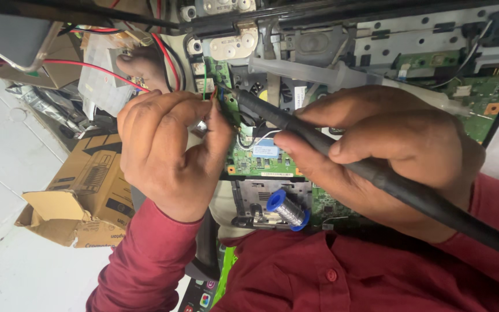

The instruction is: The person uses a soldering iron to solder wires to a circuit board inside a disassembled laptop. They then apply electrical tape to insulate the soldered connections and reposition the laptop's bottom cover over the motherboard.

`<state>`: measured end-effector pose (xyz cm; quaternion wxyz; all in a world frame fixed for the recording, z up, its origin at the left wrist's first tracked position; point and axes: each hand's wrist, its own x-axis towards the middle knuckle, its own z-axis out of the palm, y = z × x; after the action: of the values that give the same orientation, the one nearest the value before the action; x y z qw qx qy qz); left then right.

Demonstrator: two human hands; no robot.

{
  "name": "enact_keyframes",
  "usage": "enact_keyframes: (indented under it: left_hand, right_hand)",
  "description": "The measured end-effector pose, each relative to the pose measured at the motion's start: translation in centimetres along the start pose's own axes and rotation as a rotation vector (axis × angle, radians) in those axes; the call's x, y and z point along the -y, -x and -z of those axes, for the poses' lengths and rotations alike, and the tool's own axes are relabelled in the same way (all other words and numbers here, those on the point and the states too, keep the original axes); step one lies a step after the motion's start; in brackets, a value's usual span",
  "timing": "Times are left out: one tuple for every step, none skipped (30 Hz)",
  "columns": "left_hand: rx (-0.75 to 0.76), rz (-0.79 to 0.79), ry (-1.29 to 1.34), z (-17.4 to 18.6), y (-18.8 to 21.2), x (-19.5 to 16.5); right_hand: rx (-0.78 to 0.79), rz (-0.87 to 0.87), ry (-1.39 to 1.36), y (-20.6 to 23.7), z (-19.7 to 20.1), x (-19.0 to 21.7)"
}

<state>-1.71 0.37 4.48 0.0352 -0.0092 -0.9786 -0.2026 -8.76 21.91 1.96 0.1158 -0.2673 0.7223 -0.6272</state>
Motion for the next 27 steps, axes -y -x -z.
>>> enact_keyframes:
  left_hand:
    - [0.002,0.001,0.003,0.0,0.0,0.1]
    - [0.0,0.001,0.012,0.0,0.1,0.2]
    - [-0.003,0.001,0.022,0.0,0.2,0.3]
    - [-0.008,-0.002,0.037,0.0,0.3,0.5]
    - [-0.015,0.018,0.057,0.0,0.6,0.5]
    - [-0.023,0.039,0.077,0.0,0.9,0.6]
    - [-0.032,0.081,0.102,0.1,1.1,0.6]
    - [-0.048,0.134,0.148,0.0,1.4,0.7]
    - [-0.067,0.187,0.195,0.0,1.6,0.8]
    - [-0.086,0.249,0.264,0.0,1.7,1.1]
    - [-0.107,0.312,0.336,-0.1,1.7,1.4]
    - [-0.122,0.37,0.426,-0.2,1.7,1.8]
    - [-0.14,0.427,0.519,-0.4,1.5,2.3]
    - [-0.129,0.456,0.583,-0.5,1.3,2.8]
    - [-0.12,0.486,0.645,-0.6,1.2,3.2]
    - [-0.083,0.483,0.682,-0.7,0.9,3.6]
    - [-0.046,0.477,0.719,-0.6,0.8,3.9]
    - [-0.053,0.4,0.663,-0.4,0.6,4.0]
    - [-0.059,0.328,0.608,-0.3,0.5,4.0]
    - [-0.068,0.261,0.553,-0.2,0.4,3.9]
    - [-0.081,0.249,0.517,-0.1,0.2,3.7]
    - [-0.092,0.244,0.482,-0.1,0.0,3.6]
    - [-0.101,0.247,0.447,-0.2,-0.2,3.5]
    - [-0.116,0.232,0.443,-0.4,-0.3,3.4]
    - [-0.125,0.215,0.435,-0.6,-0.5,3.5]
    - [-0.13,0.193,0.425,-0.9,-0.6,3.7]
    - [-0.123,0.198,0.463,-1.2,-0.6,3.9]
  right_hand:
    - [-0.001,0.006,-0.004,0.1,0.0,-0.1]
    - [-0.001,0.014,-0.007,0.3,0.0,-0.3]
    - [-0.009,0.005,-0.032,0.5,-0.1,-0.5]
    - [-0.017,-0.004,-0.057,0.9,-0.1,-0.7]
    - [-0.024,-0.012,-0.081,1.3,-0.1,-0.9]
    - [-0.028,-0.004,-0.08,1.9,-0.1,-1.2]
    - [-0.032,0.004,-0.078,2.3,0.1,-1.3]
    - [-0.032,0.017,-0.073,2.9,0.3,-1.6]
    - [-0.057,-0.045,-0.172,3.3,0.6,-1.7]
    - [-0.079,-0.108,-0.269,3.8,0.8,-1.8]
    - [-0.045,-0.117,-0.17,4.2,1.3,-1.6]
    - [-0.01,-0.123,-0.071,4.4,1.6,-1.5]
    - [0.077,-0.069,0.224,4.6,2.0,-1.2]
    - [0.162,-0.008,0.517,4.7,2.3,-0.9]
    - [0.046,0.077,0.427,4.7,2.4,-0.6]
    - [-0.063,0.167,0.33,4.6,2.4,-0.3]
    - [-0.12,0.217,0.28,4.4,2.5,0.1]
    - [-0.174,0.269,0.233,4.3,2.5,0.4]
    - [-0.18,0.275,0.245,4.3,2.5,0.8]
    - [-0.187,0.26,0.289,4.3,2.7,1.1]
    - [-0.193,0.245,0.334,4.4,2.9,1.4]
    - [-0.211,0.226,0.372,4.6,2.9,1.4]
    - [-0.216,0.201,0.408,5.0,3.3,1.5]
    - [-0.226,0.18,0.413,5.5,3.6,1.4]
    - [-0.233,0.149,0.413,6.0,4.0,1.3]
    - [-0.231,0.113,0.402,6.6,4.4,1.2]
    - [-0.227,0.096,0.395,7.2,4.8,1.0]
